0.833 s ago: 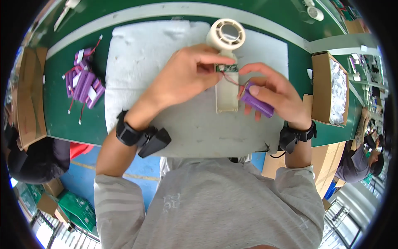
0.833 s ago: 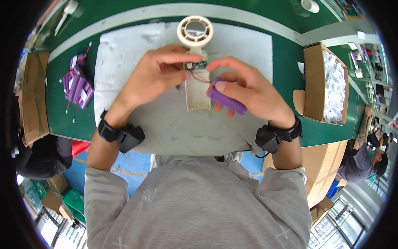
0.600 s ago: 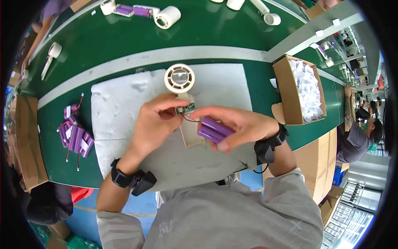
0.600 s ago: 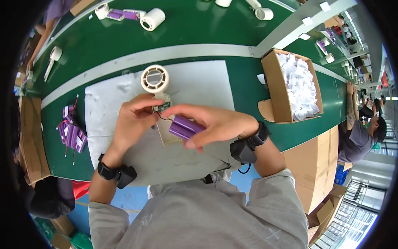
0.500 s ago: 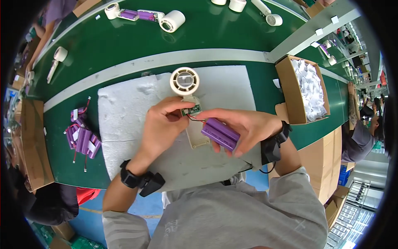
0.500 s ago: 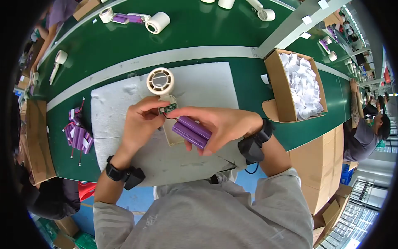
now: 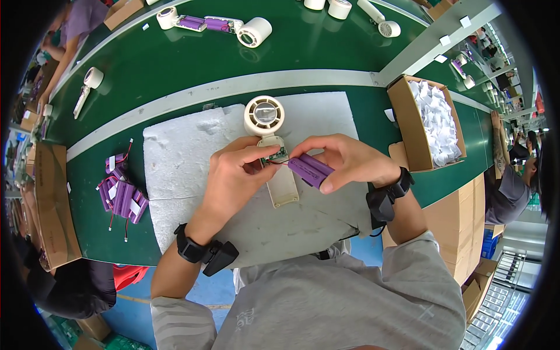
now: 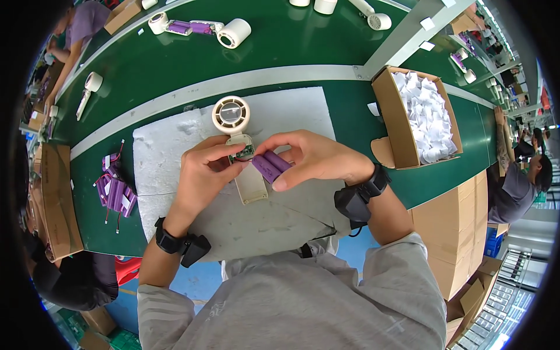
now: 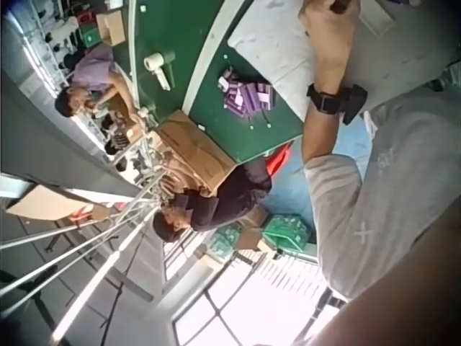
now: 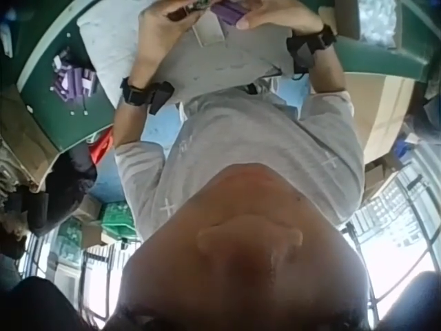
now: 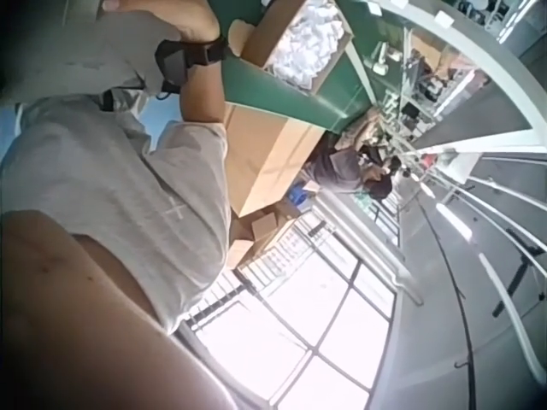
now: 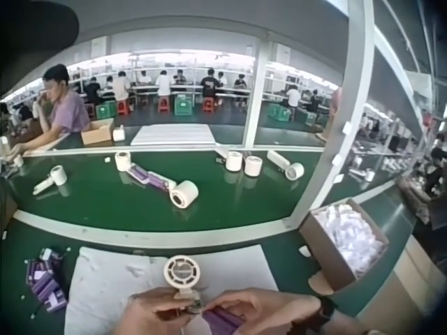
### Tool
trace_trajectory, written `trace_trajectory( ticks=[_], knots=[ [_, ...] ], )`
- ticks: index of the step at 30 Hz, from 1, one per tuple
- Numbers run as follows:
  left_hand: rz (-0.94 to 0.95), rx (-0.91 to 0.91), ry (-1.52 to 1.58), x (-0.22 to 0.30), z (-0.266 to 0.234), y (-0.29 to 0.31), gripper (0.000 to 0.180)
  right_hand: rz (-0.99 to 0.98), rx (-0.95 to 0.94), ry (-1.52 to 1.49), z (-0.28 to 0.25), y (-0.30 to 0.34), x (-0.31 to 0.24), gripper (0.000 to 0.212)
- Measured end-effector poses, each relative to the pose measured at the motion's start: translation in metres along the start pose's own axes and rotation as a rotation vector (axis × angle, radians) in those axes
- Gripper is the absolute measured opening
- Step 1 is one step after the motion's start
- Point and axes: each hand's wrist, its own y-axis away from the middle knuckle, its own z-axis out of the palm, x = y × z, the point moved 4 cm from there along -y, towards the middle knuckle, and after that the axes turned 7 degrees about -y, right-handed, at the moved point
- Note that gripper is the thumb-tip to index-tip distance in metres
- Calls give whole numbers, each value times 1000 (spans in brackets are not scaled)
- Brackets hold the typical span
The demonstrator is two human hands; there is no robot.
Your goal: The person connects a battery to a circuit board by hand, fits the battery into a fan housing, and sets the unit aside before repeating the process.
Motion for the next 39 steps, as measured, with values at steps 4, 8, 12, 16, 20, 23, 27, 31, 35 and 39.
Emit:
trace_trajectory(
  ticks=[4, 8, 12, 16, 20, 23, 27, 31, 35, 39],
  knots=[
    [68, 18, -61, 0, -3, 2, 32, 28, -1, -50, 2, 1, 1, 79],
    [94, 27, -77, 4, -2, 2, 32, 66, 9, -122, -4, 4, 3, 81],
    [146, 23, -86, 5, -4, 0, 33, 63, 6, -165, 3, 5, -5, 84],
    [197, 33, -108, 2, -5, -1, 32, 1, -78, 59, 8, 0, -1, 88],
    [197, 21, -78, 2, -7, -4, 31, 7, -64, 45, 13, 1, -3, 93],
    [216, 35, -88, 2, -6, -2, 30, 4, -8, -56, 10, 1, -3, 93],
    [236, 43, -106, 2, -6, -4, 28, -53, 86, -109, 5, 1, -6, 91],
    [208, 36, -111, 4, -6, -3, 25, -80, 177, -61, 0, 1, -7, 89],
    [186, 16, -104, 4, -6, -2, 23, -86, 178, 38, 2, 3, -7, 89],
    [208, -4, -111, 3, -7, -1, 23, -129, 125, 245, 16, 3, -3, 85]
  ],
)
